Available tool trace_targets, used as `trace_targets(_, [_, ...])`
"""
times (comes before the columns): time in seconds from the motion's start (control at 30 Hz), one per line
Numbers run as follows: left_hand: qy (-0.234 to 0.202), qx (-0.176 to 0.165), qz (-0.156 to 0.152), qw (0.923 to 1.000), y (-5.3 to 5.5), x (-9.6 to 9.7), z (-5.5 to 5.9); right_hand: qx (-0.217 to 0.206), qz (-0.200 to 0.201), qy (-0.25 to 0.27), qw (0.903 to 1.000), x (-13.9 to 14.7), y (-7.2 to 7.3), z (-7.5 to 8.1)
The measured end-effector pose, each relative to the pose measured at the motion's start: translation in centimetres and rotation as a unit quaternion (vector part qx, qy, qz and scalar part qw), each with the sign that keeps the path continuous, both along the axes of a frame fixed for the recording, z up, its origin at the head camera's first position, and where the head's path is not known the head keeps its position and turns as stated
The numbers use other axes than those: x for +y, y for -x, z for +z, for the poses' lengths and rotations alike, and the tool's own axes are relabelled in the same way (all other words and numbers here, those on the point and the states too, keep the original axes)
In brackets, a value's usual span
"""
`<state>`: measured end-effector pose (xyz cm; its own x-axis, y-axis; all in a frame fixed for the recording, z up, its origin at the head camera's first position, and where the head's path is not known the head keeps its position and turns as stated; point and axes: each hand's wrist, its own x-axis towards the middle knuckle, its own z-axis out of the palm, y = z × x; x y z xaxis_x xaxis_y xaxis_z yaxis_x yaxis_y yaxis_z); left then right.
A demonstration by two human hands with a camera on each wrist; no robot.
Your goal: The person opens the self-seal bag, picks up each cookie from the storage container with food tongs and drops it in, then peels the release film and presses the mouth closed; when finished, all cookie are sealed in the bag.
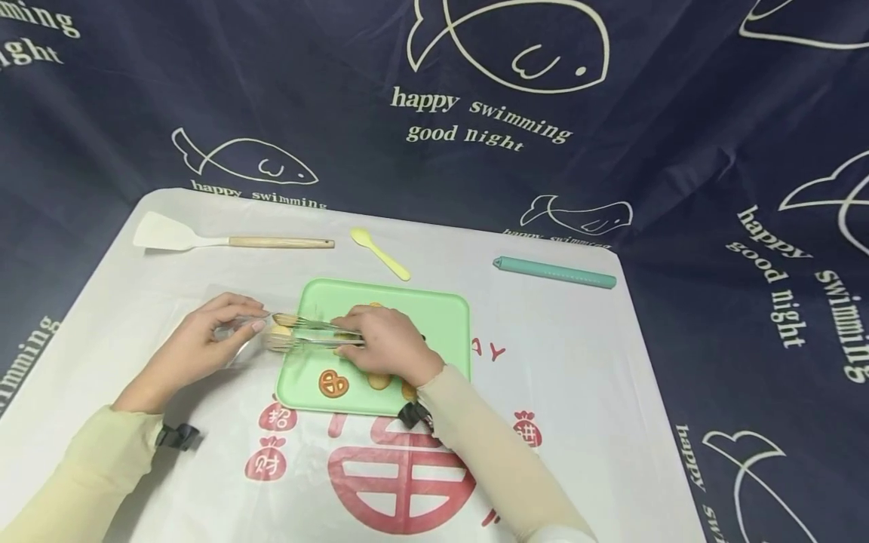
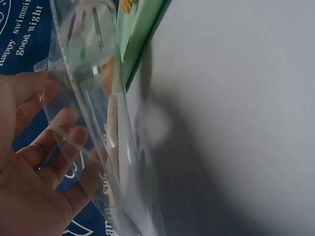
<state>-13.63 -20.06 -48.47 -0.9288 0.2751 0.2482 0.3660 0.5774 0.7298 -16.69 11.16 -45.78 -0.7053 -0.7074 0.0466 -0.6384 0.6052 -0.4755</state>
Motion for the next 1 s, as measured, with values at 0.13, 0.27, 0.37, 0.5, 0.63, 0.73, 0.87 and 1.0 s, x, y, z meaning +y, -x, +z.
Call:
trace_targets(0.13, [-0.005,0.011,0.000,0.9999,0.0,0.3,0.1,-0.006,0.009,-0.024,0.9997,-1.6,0.3,0.8])
trace_targets(0.27, [-0.009,0.011,0.000,0.9999,0.0,0.5,0.0,-0.012,0.008,-0.041,0.9990,-2.5,0.5,1.2])
trace_targets(0.37, [-0.005,0.007,0.001,1.0000,-0.1,0.5,0.1,-0.018,0.007,-0.045,0.9988,-2.7,0.6,1.2])
trace_targets(0.5, [-0.002,0.009,0.004,1.0000,-0.2,0.3,-0.1,-0.029,0.003,-0.045,0.9986,-2.3,0.5,1.2])
trace_targets(0.63, [-0.008,0.006,-0.001,0.9999,-0.1,0.3,-0.5,-0.031,-0.016,-0.036,0.9987,0.0,0.2,1.2])
trace_targets(0.73, [-0.009,0.003,-0.004,0.9999,0.0,0.4,-0.7,-0.039,-0.035,-0.008,0.9986,3.1,-0.2,1.4])
trace_targets(0.87, [-0.004,0.001,-0.006,1.0000,0.0,0.4,-0.7,-0.055,-0.073,0.025,0.9955,8.3,-1.2,1.9])
trace_targets(1.0, [0.004,-0.001,-0.013,0.9999,0.1,0.3,-0.5,-0.060,-0.110,0.017,0.9920,13.6,-2.7,2.7])
